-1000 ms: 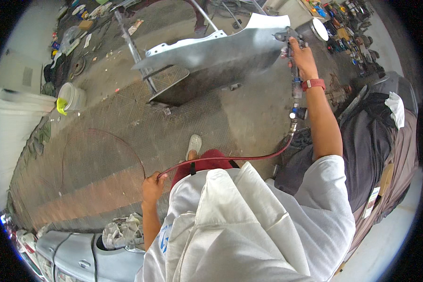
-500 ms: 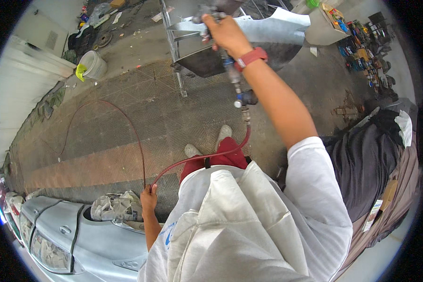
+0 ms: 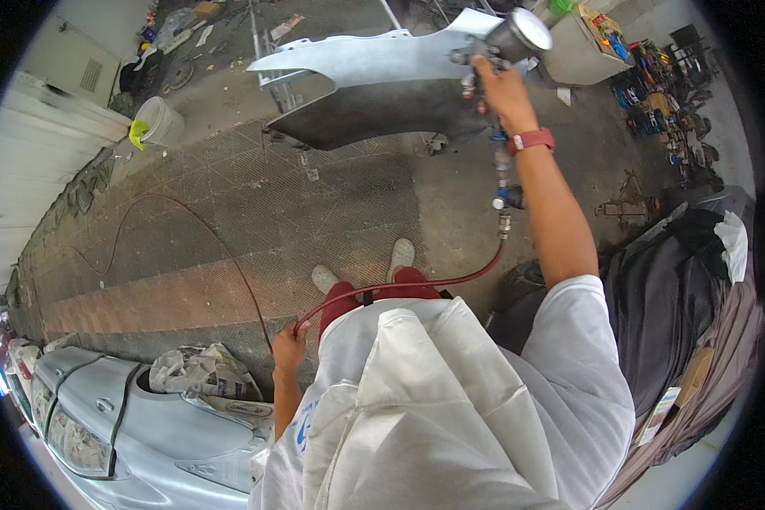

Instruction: The person uses a spray gun to apply light blue paint to a car door and a detached bumper in a workshop. They move around the parts, spraying different sections and sides to cover the surfaces evenly.

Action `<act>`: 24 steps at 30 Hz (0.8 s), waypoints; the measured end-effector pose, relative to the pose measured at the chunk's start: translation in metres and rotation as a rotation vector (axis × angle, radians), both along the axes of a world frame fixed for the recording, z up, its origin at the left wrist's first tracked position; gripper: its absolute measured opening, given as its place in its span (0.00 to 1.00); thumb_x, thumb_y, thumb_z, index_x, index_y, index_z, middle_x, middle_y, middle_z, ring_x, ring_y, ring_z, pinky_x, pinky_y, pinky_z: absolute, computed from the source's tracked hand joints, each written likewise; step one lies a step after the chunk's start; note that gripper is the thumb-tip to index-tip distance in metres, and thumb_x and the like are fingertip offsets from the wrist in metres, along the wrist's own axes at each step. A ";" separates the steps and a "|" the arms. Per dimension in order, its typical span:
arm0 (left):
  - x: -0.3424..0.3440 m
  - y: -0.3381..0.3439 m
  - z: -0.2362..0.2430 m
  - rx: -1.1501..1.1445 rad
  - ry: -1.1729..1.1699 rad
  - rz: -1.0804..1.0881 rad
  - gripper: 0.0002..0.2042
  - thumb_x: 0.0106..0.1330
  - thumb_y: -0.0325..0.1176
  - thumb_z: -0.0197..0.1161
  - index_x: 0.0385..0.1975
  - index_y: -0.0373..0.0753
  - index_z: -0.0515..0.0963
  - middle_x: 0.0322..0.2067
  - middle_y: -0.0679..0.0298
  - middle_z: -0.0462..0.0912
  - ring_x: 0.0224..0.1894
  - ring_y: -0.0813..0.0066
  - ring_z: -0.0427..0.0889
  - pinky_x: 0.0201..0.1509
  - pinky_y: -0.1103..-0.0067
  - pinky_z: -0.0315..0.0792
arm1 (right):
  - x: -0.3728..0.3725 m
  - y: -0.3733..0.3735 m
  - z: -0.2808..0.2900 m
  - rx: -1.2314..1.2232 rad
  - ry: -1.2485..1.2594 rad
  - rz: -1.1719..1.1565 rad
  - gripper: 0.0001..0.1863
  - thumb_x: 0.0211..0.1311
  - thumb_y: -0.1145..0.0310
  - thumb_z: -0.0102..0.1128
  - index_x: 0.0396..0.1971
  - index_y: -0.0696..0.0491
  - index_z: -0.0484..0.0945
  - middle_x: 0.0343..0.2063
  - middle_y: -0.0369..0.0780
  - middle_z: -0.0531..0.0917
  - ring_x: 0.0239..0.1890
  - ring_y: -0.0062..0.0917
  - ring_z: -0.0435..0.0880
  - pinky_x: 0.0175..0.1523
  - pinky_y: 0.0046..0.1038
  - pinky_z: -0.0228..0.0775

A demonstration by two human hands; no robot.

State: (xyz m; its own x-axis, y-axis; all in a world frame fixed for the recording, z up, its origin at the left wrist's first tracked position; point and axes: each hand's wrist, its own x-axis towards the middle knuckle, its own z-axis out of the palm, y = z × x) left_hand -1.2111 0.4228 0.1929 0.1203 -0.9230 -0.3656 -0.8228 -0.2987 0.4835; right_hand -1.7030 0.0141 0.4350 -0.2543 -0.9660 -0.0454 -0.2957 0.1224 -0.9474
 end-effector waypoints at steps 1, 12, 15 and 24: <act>-0.019 -0.008 0.001 0.037 0.022 -0.017 0.24 0.71 0.56 0.63 0.37 0.36 0.82 0.25 0.46 0.83 0.32 0.40 0.85 0.35 0.56 0.75 | -0.026 0.002 0.001 0.021 0.014 -0.051 0.19 0.74 0.52 0.61 0.37 0.56 0.82 0.22 0.35 0.82 0.20 0.20 0.81 0.18 0.24 0.66; -0.158 -0.062 0.039 0.060 0.089 -0.079 0.23 0.70 0.55 0.64 0.36 0.37 0.83 0.26 0.45 0.84 0.32 0.40 0.85 0.36 0.55 0.76 | -0.254 -0.021 -0.040 0.073 0.104 -0.320 0.21 0.74 0.53 0.60 0.36 0.59 0.82 0.26 0.40 0.87 0.22 0.25 0.87 0.19 0.28 0.70; -0.160 -0.059 0.046 0.012 0.085 -0.073 0.23 0.70 0.55 0.64 0.36 0.36 0.83 0.24 0.46 0.83 0.30 0.40 0.84 0.35 0.56 0.75 | -0.284 -0.024 -0.060 0.068 0.116 -0.403 0.22 0.74 0.52 0.60 0.38 0.60 0.82 0.25 0.40 0.87 0.21 0.26 0.86 0.20 0.29 0.72; -0.099 -0.008 -0.014 0.121 0.172 0.174 0.25 0.72 0.56 0.63 0.32 0.35 0.81 0.24 0.48 0.82 0.30 0.44 0.84 0.35 0.59 0.74 | -0.167 0.014 -0.082 0.087 0.071 -0.325 0.22 0.76 0.53 0.57 0.39 0.59 0.86 0.21 0.38 0.86 0.15 0.21 0.79 0.18 0.25 0.68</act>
